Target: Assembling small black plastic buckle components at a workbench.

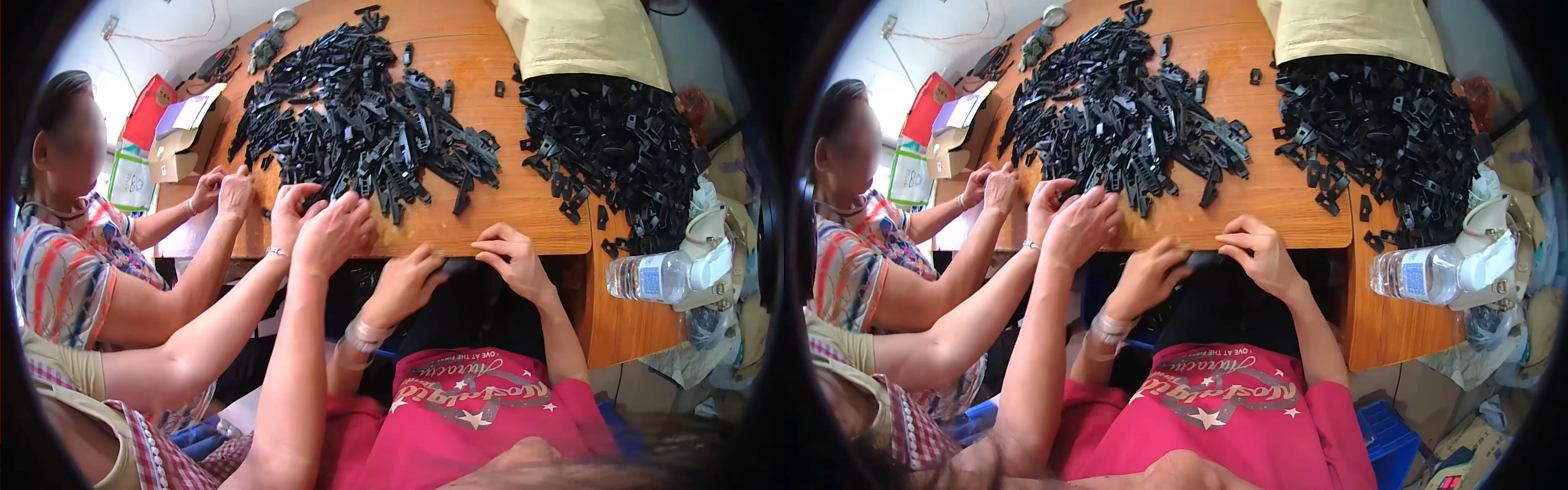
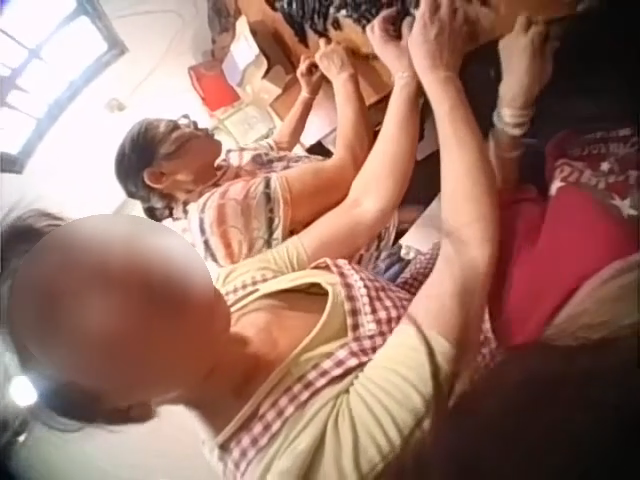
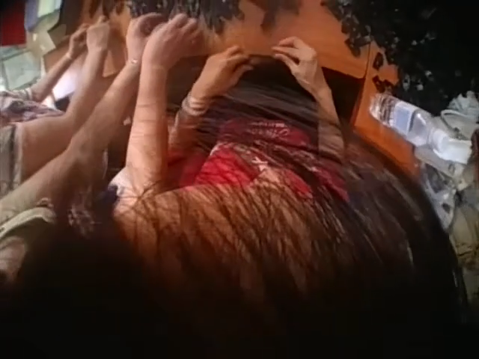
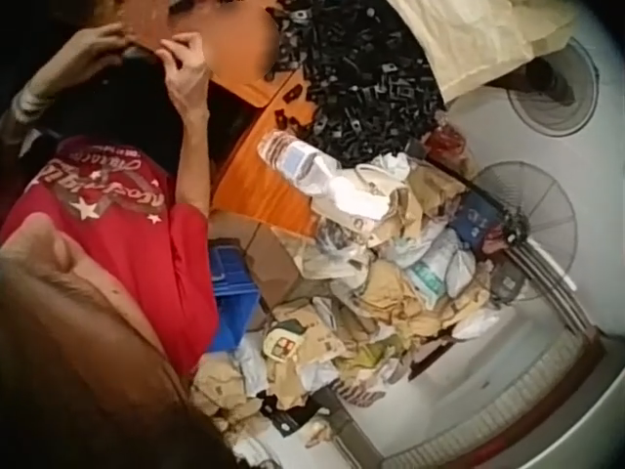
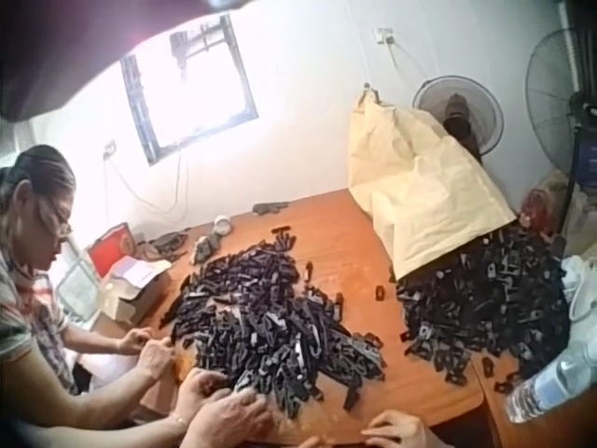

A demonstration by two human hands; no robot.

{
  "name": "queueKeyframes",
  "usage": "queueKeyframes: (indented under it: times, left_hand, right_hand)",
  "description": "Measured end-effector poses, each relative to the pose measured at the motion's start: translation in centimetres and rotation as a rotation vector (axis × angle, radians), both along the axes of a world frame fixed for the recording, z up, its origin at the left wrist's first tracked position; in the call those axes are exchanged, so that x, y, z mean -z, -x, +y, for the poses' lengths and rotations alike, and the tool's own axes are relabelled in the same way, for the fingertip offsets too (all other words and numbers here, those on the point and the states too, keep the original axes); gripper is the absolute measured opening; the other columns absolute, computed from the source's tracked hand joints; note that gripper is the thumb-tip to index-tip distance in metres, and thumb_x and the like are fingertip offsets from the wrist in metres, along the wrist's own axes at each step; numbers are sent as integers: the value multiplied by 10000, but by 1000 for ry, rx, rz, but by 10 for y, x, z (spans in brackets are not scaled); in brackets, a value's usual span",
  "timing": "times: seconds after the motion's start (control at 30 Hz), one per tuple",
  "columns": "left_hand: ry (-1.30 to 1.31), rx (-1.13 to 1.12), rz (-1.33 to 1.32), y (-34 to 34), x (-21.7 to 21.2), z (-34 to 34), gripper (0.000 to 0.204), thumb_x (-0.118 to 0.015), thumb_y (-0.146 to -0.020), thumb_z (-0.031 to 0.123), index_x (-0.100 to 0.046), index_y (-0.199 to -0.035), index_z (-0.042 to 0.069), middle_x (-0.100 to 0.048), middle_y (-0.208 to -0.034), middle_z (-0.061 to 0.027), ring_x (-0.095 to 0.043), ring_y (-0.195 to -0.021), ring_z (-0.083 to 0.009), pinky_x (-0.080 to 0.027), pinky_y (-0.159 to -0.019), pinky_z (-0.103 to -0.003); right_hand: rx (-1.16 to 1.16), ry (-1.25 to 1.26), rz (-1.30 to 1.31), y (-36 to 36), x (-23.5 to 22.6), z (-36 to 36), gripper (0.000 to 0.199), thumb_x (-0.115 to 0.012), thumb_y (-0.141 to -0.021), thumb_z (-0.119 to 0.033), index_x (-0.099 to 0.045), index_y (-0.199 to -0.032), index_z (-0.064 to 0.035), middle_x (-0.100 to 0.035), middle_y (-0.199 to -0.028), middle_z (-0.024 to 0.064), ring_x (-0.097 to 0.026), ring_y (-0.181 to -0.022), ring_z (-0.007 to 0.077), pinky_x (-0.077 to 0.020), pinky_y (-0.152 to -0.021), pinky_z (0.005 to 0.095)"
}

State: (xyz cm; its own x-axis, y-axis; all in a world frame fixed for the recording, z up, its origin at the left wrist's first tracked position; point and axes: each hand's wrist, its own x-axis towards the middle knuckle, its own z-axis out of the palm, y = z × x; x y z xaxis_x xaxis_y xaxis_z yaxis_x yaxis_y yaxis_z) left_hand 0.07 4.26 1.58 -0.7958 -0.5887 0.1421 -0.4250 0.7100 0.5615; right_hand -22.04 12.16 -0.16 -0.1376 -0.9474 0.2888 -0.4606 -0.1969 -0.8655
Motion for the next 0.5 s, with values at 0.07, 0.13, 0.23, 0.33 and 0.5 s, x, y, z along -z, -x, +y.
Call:
queueKeyframes:
  times: [0.07,0.13,0.23,0.33,0.5]
  left_hand:
    - [19,-86,-216,-41,6,12,226,-730,-765,183,-637,-916,42,-571,-866,-112,-608,-757,-313,-496,-627,-406]
    - [153,-234,-315,-54,7,17,229,-741,-750,169,-643,-911,39,-594,-882,-100,-604,-806,-271,-503,-649,-391]
    - [302,-103,104,-9,11,4,236,-651,-733,-17,-623,-965,15,-590,-876,-118,-577,-812,-302,-497,-701,-380]
    - [523,11,112,54,3,-27,458,-588,-718,-27,-557,-1175,-9,-540,-1100,-171,-555,-946,-301,-484,-818,-361]
    - [508,131,80,75,19,-37,401,-553,-761,29,-530,-1149,-73,-519,-1017,-137,-547,-913,-258,-480,-788,-323]
  right_hand:
    - [278,116,166,13,2,10,59,-679,-790,-15,-690,-844,3,-600,-901,114,-592,-857,279,-472,-771,363]
    - [701,98,477,33,-5,18,104,-674,-811,-31,-667,-912,-8,-568,-944,115,-576,-887,279,-461,-761,371]
    - [862,-17,653,56,10,24,160,-677,-814,-33,-629,-966,-30,-540,-934,89,-540,-882,270,-435,-768,386]
    - [720,76,528,50,14,16,72,-672,-814,-31,-621,-859,-9,-527,-904,89,-533,-865,277,-424,-753,381]
    - [535,49,-251,29,9,9,173,-478,-992,-89,-610,-1076,-14,-583,-882,38,-513,-636,81,-436,-591,214]
